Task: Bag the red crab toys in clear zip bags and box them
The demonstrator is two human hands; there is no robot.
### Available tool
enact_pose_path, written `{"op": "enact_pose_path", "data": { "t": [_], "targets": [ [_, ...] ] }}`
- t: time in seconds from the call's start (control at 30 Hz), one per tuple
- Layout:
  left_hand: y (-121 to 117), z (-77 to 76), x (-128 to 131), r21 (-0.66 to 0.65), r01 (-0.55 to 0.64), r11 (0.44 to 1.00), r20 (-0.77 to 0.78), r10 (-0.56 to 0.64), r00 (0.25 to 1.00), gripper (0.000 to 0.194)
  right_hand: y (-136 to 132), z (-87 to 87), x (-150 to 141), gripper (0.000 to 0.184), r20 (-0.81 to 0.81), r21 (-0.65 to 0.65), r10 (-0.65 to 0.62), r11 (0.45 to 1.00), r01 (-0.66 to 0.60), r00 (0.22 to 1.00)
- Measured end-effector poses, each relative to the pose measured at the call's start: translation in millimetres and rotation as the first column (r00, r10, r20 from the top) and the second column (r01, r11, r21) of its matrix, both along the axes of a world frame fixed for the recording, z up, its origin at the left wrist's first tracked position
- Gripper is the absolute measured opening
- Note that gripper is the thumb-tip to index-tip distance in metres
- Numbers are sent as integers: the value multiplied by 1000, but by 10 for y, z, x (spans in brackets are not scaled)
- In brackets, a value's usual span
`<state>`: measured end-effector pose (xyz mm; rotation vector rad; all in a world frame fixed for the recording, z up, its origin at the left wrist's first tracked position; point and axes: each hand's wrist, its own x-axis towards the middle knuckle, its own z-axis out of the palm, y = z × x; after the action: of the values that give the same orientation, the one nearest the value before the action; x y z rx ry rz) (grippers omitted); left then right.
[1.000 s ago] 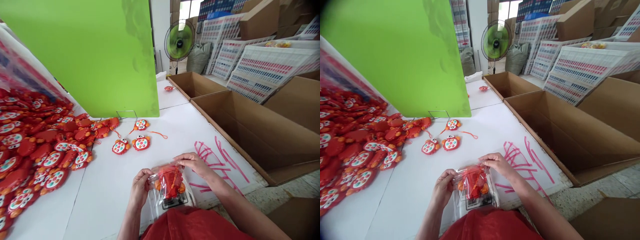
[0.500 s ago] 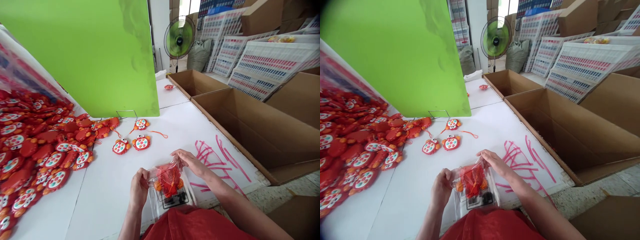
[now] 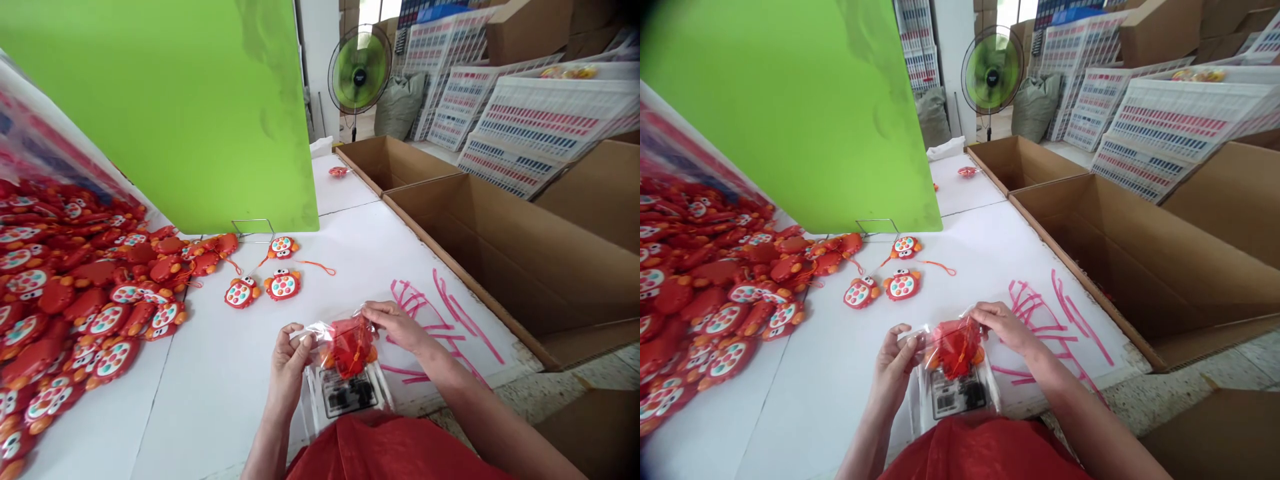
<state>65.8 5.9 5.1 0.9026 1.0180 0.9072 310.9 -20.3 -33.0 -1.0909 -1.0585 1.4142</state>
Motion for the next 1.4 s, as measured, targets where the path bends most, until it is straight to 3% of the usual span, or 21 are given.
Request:
{"op": "enact_pose_path", "data": {
  "t": [0.1, 0.17, 0.2, 0.27, 0.33, 0.37, 0.4, 0.43, 0.47, 0.5, 0.57, 0.6, 0.63, 0.7, 0.83, 1.0, 1.17, 1.33, 1.4],
  "targets": [
    [-52, -80, 38, 32, 133, 991, -153, -127, 980, 40, 3, -47, 308, 27, 19, -14, -257, 966, 257, 966],
    [-104, -164, 65, 93, 275, 957, -381, -221, 898, 25, 6, -42, 559, 24, -31, -2, -476, 879, 476, 879],
    [-129, -209, 77, 135, 356, 925, -506, -245, 827, 18, 6, -23, 682, 22, -84, 24, -605, 793, 608, 792],
    [-168, -292, 94, 224, 497, 838, -708, -211, 674, 14, 0, 43, 896, 15, -212, 90, -804, 550, 831, 555],
    [-184, -353, 99, 300, 581, 756, -823, -102, 558, 21, -11, 119, 1024, 18, -323, 131, -877, 332, 934, 357],
    [-184, -373, 99, 321, 604, 729, -860, -43, 508, 23, -16, 149, 1043, 24, -347, 137, -883, 285, 949, 315],
    [-179, -387, 98, 329, 622, 710, -890, 12, 456, 24, -18, 169, 1029, 29, -341, 142, -887, 279, 950, 312],
    [-171, -395, 99, 328, 639, 696, -914, 62, 402, 24, -14, 176, 980, 31, -301, 155, -891, 307, 939, 341],
    [-163, -398, 102, 322, 654, 685, -932, 109, 345, 23, -2, 172, 900, 30, -218, 177, -885, 378, 909, 411],
    [-155, -400, 107, 314, 667, 676, -945, 154, 289, 20, 22, 160, 790, 28, -96, 206, -852, 488, 848, 514],
    [-146, -404, 125, 304, 689, 658, -952, 239, 192, 11, 108, 126, 502, 27, 186, 279, -676, 732, 621, 713],
    [-146, -410, 135, 307, 698, 647, -947, 279, 158, 8, 173, 114, 335, 28, 300, 314, -561, 821, 476, 771],
    [-147, -419, 144, 318, 705, 634, -938, 318, 137, 6, 254, 110, 159, 30, 386, 359, -455, 875, 324, 802],
    [-153, -446, 158, 351, 708, 612, -916, 382, 123, 7, 459, 128, -198, 33, 444, 419, -338, 897, 141, 830],
    [-168, -518, 171, 398, 705, 587, -882, 457, 118, 7, 995, 198, -832, 54, 536, 485, -202, 868, -103, 820],
    [-173, -578, 159, 429, 673, 602, -879, 451, 157, 8, 1513, 87, -1289, 69, 809, 354, -141, 892, -281, 571],
    [-131, -555, 70, 427, 655, 624, -901, 357, 247, 11, 1410, -110, -1243, 68, 812, 334, -147, 911, -243, 565],
    [-113, -535, 70, 353, 696, 625, -914, 388, 114, 10, 1044, -188, -824, 64, 763, 352, -121, 902, -250, 636],
    [-124, -552, 101, 365, 702, 612, -902, 418, 104, 9, 897, -221, -627, 60, 719, 357, -124, 910, -210, 684]
  ]
}}
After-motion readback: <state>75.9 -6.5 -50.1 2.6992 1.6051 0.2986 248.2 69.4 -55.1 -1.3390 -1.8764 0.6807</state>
